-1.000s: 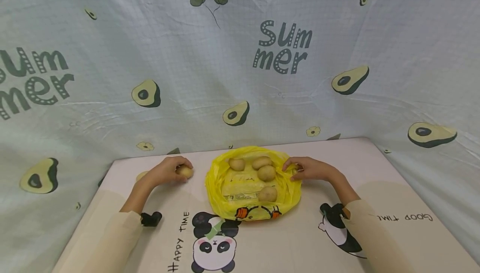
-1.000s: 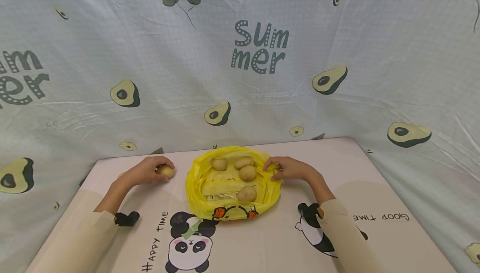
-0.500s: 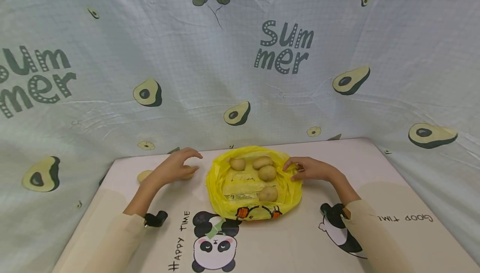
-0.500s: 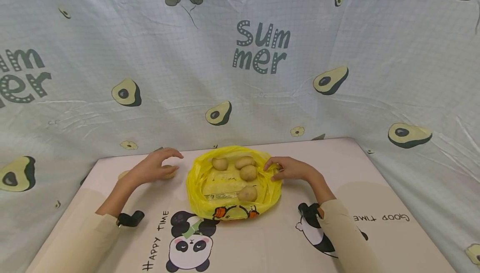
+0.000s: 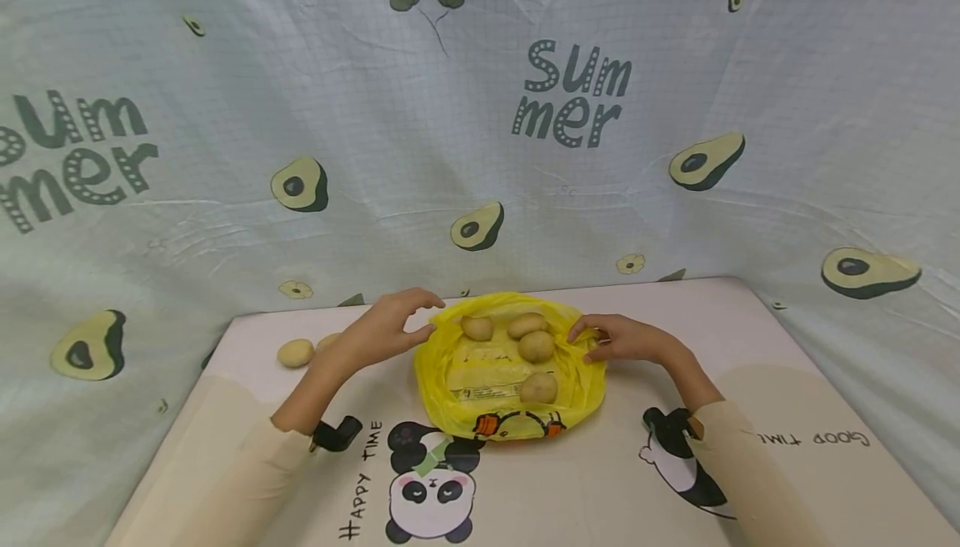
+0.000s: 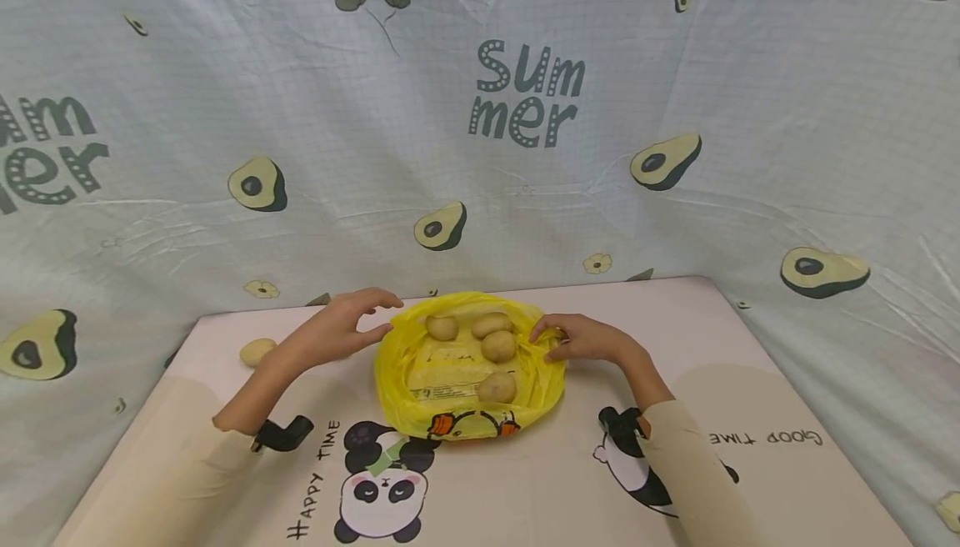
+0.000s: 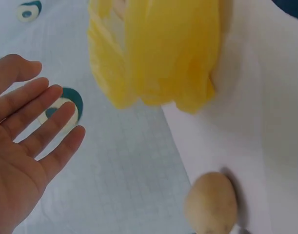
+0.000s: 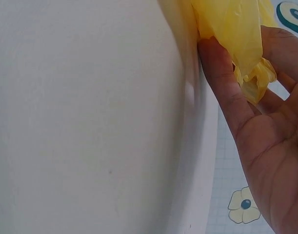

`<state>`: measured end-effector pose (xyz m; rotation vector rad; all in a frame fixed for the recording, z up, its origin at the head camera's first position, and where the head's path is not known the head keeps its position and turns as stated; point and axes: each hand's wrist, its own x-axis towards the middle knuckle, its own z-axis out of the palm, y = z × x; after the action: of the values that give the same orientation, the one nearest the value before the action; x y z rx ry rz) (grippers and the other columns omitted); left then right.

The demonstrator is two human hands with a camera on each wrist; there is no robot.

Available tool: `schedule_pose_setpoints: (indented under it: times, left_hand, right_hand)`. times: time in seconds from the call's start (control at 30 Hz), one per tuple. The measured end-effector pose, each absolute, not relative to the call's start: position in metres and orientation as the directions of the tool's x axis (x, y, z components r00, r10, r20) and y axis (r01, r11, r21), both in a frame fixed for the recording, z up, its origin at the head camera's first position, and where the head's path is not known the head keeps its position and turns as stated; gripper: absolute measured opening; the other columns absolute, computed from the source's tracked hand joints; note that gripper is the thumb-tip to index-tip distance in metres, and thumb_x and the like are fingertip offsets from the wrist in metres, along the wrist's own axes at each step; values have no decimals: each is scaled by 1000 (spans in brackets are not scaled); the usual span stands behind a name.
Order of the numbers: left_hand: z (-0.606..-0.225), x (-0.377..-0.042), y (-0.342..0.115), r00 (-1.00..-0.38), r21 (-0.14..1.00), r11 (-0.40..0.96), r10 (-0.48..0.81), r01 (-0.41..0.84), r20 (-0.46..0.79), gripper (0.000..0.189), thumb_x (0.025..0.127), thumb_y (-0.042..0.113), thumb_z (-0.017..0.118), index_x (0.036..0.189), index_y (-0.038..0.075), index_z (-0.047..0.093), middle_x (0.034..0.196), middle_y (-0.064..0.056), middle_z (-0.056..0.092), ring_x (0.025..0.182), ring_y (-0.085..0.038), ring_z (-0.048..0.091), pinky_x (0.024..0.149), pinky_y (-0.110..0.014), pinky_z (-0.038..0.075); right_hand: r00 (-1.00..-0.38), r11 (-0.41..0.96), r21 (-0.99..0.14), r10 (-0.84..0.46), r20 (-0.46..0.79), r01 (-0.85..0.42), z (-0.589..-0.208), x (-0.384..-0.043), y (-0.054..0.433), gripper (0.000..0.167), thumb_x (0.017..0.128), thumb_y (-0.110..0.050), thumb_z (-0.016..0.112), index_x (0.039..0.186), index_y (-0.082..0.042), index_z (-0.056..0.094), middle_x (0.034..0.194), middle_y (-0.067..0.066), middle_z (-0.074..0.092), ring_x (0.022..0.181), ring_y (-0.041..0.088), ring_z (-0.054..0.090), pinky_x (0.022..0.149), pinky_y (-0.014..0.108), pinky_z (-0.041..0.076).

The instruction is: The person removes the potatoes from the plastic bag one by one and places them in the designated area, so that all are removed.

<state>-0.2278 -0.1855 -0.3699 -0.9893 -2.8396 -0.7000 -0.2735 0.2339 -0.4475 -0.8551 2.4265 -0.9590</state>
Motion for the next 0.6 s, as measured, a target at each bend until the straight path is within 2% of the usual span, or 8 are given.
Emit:
schedule_pose_setpoints:
  times: [0.23, 0.5, 0.6]
  left_hand:
    - [-362, -224, -155, -738, 357, 670, 668, 651, 93, 33, 98, 18, 66, 128, 5, 66, 135, -11, 63, 128, -30, 57, 108, -46, 46]
    - [-359, -224, -114, -563, 340, 527, 826, 779, 8, 32, 99, 17, 64, 130, 6, 65, 130, -9, 65, 121, -23, 60, 105, -38, 48]
    - [-362, -223, -99, -524, 341, 498, 852, 798, -18, 33, 100, 18, 65, 131, 9, 65, 130, -6, 65, 122, -20, 59, 105, -35, 48]
  right_hand:
    - [-736, 581, -709, -664, -130, -399, -449, -274, 235, 29, 95, -19, 72, 122, -16, 65, 129, 8, 61, 107, 25, 48, 91, 41, 42]
    - [-730, 580, -709, -670, -134, -402, -447, -273, 234, 29, 94, -19, 72, 123, -16, 65, 128, 7, 61, 107, 24, 49, 91, 40, 43]
    - [-727, 573, -713, -674, -129, -405, -447, -273, 234, 29, 94, -18, 73, 123, -16, 65, 128, 7, 61, 108, 25, 49, 91, 40, 43]
